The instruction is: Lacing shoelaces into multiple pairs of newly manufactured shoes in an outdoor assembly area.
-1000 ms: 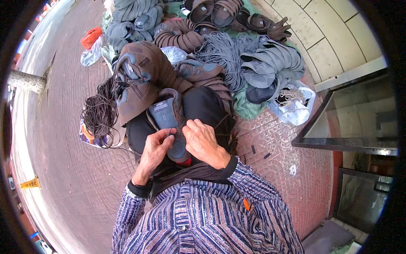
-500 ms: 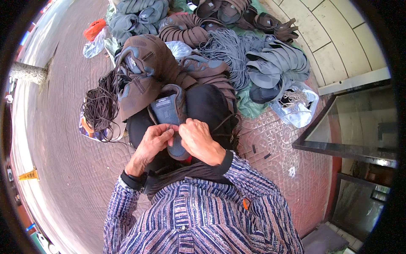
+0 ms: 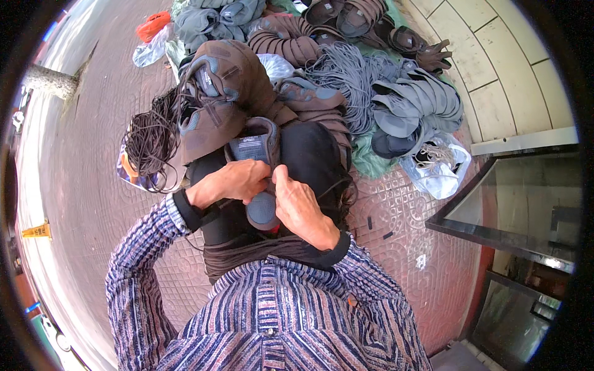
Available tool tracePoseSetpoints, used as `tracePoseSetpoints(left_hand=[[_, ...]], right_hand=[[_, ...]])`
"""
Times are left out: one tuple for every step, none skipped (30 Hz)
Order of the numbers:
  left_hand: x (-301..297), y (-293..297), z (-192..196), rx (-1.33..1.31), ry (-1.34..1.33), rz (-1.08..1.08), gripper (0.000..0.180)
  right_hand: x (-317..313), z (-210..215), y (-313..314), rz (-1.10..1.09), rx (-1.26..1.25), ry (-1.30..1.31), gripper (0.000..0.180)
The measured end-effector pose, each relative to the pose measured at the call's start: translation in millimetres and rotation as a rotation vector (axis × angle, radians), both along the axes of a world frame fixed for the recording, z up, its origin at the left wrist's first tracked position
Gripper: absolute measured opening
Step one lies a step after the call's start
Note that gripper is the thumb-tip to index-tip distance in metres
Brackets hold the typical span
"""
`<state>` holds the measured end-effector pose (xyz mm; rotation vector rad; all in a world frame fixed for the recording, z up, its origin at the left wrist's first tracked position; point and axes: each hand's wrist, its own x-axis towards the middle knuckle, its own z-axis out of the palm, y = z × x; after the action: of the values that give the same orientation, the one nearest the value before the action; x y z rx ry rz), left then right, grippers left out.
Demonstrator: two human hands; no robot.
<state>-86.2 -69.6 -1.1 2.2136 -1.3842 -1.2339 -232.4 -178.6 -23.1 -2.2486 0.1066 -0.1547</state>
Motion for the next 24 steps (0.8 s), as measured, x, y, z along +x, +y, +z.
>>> tracePoseSetpoints(left_hand=[[1, -3, 3, -0.031, 0.035, -0.081, 0.016], [2, -6, 6, -0.062, 0.070, -0.163, 0.016], [5, -8, 10, -0.012, 0.128, -0.167, 0.015], [8, -8, 10, -0.009, 0.127, -0.158, 0.015], [11, -7, 7, -0.099, 0.052, -0.246, 0.014], [12, -6, 3, -0.188, -0.024, -0.334, 0.014], [7, -6, 1, -0.273, -0.051, -0.299, 0.012], [7, -6, 0, -0.274, -0.052, -0.294, 0.012], [7, -7, -2, -0.291, -0.107, -0.335, 0.014], [8, -10, 1, -0.307, -0.166, -0.372, 0.016], [11, -23, -4, -0.076, -0.105, -0.436, 0.022], [12, -26, -5, -0.077, -0.108, -0.428, 0.022], [13, -32, -3, 0.020, 0.015, -0.394, 0.024], [14, -35, -1, 0.117, 0.138, -0.358, 0.025], [18, -35, -7, 0.086, 0.194, -0.382, 0.031], [18, -34, -5, 0.086, 0.193, -0.382, 0.031], [19, -34, -3, 0.100, 0.204, -0.384, 0.028], [19, -34, -2, 0.115, 0.214, -0.386, 0.025], [20, -34, 1, 0.115, 0.215, -0.383, 0.025], [19, -35, 4, 0.112, 0.185, -0.427, 0.023], [19, -36, 6, 0.110, 0.154, -0.472, 0.020], [19, -36, 6, 0.109, 0.154, -0.466, 0.020], [20, -37, 5, 0.133, 0.120, -0.481, 0.019], [21, -37, 5, 0.157, 0.086, -0.498, 0.017]], right_hand=[[3, 1, -2, 0.008, -0.026, 0.024, 0.028], [3, -2, -1, 0.010, -0.025, 0.025, 0.028], [4, -6, 0, -0.060, 0.039, 0.020, 0.028], [5, -9, 2, -0.123, 0.107, 0.011, 0.029], [5, -10, 1, -0.115, 0.110, 0.010, 0.029], [4, -10, -1, -0.100, 0.131, -0.005, 0.029], [2, -9, -3, -0.089, 0.151, -0.019, 0.029], [1, -7, -4, -0.085, 0.150, -0.019, 0.029], [0, -4, -5, -0.071, 0.171, -0.006, 0.028], [-1, 0, -5, -0.054, 0.192, 0.006, 0.026], [-1, 3, -5, -0.046, 0.191, 0.004, 0.026], [-2, 6, -5, -0.041, 0.171, 0.043, 0.026], [-4, 8, -6, -0.047, 0.149, 0.082, 0.027], [-4, 5, -3, -0.048, 0.145, 0.081, 0.027], [-3, -1, 2, -0.111, 0.076, 0.053, 0.028], [0, -6, 7, -0.173, 0.010, 0.024, 0.029], [1, -9, 9, -0.206, 0.050, -0.002, 0.030], [1, -10, 8, -0.205, 0.049, -0.002, 0.030], [2, -11, 8, -0.265, 0.181, 0.064, 0.030], [3, -10, 8, -0.324, 0.313, 0.130, 0.030], [3, -6, 6, -0.322, 0.312, 0.132, 0.030], [2, 1, 1, -0.231, 0.188, 0.147, 0.030], [1, 4, -2, -0.140, 0.064, 0.160, 0.029], [1, 3, -3, -0.136, 0.063, 0.160, 0.029]])
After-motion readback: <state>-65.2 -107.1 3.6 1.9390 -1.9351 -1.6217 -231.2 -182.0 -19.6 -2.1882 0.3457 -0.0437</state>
